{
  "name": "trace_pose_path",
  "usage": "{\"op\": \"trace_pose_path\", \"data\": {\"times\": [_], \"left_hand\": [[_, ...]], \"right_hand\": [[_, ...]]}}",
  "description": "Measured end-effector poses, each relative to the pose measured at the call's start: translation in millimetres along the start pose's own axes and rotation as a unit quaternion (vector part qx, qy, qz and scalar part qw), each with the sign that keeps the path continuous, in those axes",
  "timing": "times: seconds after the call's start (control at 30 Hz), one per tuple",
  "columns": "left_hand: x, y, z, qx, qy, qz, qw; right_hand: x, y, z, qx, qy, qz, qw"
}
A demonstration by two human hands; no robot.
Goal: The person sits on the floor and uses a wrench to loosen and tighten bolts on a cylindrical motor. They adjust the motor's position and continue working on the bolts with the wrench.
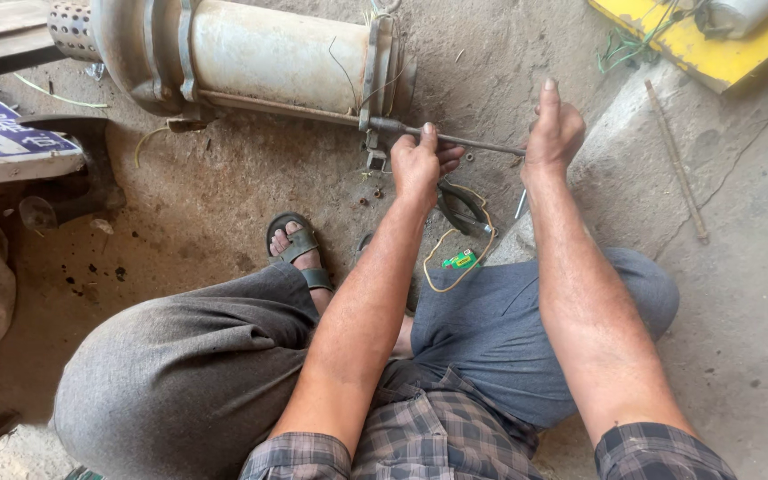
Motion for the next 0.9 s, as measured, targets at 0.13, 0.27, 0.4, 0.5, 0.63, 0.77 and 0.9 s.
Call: {"op": "trace_pose_path", "data": {"times": [0.13,0.27,0.4,0.5,0.63,0.77,0.9], "left_hand": [[-5,-1,4,-0.001,-0.013,0.016,1.0],[-9,2,9,-0.003,-0.002,0.013,1.0],[-11,8,8,-0.021,-0.009,0.016,1.0],[-7,9,8,-0.043,-0.014,0.029,0.999],[16,20,-10,-0.215,-0.042,-0.068,0.973],[64,23,-55,-0.46,-0.191,-0.213,0.841],[111,7,-61,-0.513,-0.248,-0.181,0.802]], "right_hand": [[-1,-1,-5,-0.036,0.016,0.001,0.999],[0,3,2,0.02,0.086,-0.023,0.996],[5,-1,4,0.124,0.139,-0.037,0.982],[9,-1,0,0.126,0.179,-0.048,0.975],[-2,-4,-13,0.13,0.144,-0.046,0.98],[-10,-14,-34,0.097,0.073,-0.031,0.992],[-11,-13,-32,0.101,0.115,-0.068,0.986]]}}
Point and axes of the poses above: each hand's wrist, its own x-axis away from the middle knuckle, its own y-axis out of the back of the hand, z = x × y, the point moved 9 cm from there along -x, towards the middle knuckle, and after that the axes turned 13 degrees about y, right-handed, at the moved point
